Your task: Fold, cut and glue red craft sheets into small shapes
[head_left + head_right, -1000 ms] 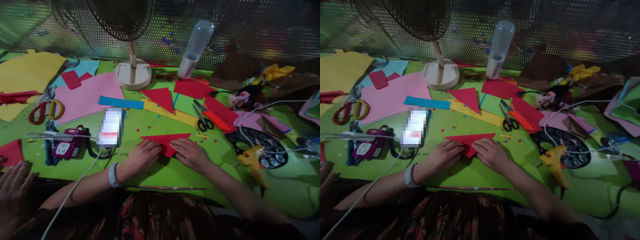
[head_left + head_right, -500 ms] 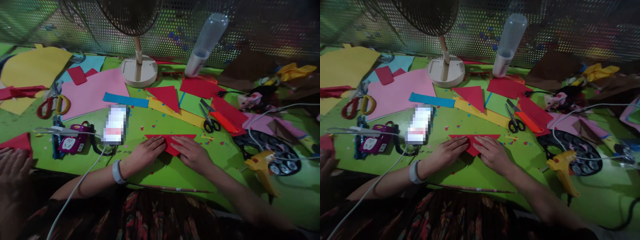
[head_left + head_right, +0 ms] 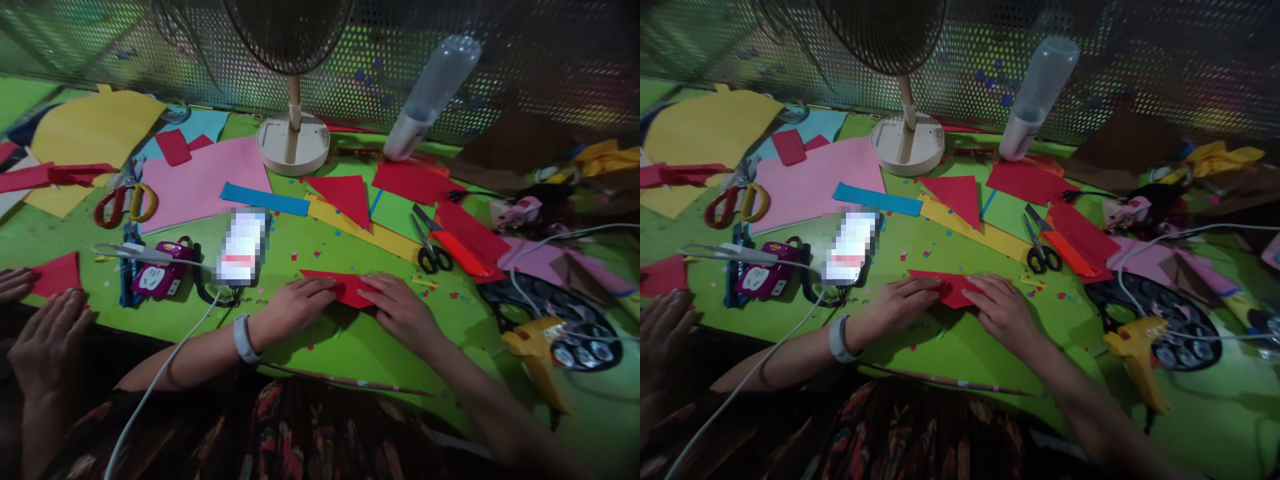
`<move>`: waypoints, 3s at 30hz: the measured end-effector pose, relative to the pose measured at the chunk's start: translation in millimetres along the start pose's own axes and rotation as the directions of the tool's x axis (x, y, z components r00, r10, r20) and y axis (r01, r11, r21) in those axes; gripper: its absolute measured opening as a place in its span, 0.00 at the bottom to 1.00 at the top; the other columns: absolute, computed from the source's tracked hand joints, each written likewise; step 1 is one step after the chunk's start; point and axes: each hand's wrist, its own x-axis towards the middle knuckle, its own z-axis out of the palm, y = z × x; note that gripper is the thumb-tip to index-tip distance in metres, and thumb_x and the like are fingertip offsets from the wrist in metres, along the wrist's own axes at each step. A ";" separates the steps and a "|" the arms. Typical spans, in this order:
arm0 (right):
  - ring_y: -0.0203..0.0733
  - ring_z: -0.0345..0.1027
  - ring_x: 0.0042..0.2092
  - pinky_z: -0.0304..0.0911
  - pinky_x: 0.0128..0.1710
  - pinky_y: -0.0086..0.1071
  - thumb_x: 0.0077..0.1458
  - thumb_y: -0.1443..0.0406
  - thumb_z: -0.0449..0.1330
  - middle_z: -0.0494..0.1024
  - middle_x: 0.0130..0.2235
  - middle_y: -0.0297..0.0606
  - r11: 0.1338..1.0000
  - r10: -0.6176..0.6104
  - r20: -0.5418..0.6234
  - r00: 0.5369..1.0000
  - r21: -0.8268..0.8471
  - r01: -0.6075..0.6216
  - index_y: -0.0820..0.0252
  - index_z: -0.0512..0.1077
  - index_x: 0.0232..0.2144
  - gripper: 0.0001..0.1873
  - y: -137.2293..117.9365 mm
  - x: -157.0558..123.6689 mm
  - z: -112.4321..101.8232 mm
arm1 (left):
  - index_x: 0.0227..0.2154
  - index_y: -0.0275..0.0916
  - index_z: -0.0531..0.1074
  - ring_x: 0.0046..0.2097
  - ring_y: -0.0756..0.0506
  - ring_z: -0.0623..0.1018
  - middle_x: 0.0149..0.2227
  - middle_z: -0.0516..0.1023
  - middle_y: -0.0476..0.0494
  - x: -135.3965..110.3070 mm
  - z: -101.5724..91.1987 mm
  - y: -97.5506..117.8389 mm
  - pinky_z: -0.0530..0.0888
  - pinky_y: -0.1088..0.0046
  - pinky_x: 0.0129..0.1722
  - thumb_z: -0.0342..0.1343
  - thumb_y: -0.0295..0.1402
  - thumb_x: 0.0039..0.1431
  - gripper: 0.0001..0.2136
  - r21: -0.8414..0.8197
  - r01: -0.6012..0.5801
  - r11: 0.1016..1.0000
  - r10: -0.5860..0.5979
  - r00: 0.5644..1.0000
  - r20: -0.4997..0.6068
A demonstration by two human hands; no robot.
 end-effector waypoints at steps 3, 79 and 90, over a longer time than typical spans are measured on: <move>0.44 0.71 0.49 0.62 0.56 0.48 0.54 0.76 0.57 0.79 0.46 0.43 0.993 -0.048 -0.131 0.990 -0.115 0.033 0.60 0.72 0.46 0.18 -7.4 3.9 -12.0 | 0.51 0.37 0.68 0.52 0.43 0.74 0.52 0.75 0.37 1.2 -6.5 0.3 0.72 0.62 0.52 0.54 0.26 0.61 0.15 0.072 -0.056 0.996 0.065 0.989 -0.131; 0.41 0.66 0.39 0.59 0.40 0.34 0.60 0.63 0.59 0.76 0.35 0.38 0.961 0.261 0.074 0.962 0.070 -0.266 0.59 0.74 0.33 0.06 -14.8 15.5 7.9 | 0.35 0.38 0.75 0.38 0.46 0.75 0.36 0.77 0.42 4.7 -7.2 -6.8 0.72 0.67 0.39 0.52 0.32 0.64 0.07 -0.176 0.228 0.958 -0.219 0.973 0.069; 0.41 0.66 0.39 0.57 0.41 0.36 0.57 0.62 0.62 0.75 0.33 0.35 0.835 0.467 0.242 0.851 0.197 -0.514 0.57 0.74 0.30 0.05 -12.2 24.4 -1.2 | 0.31 0.40 0.74 0.36 0.46 0.74 0.34 0.75 0.45 4.8 -14.4 -12.2 0.68 0.65 0.38 0.55 0.36 0.62 0.07 -0.207 0.383 0.900 -0.359 0.922 0.143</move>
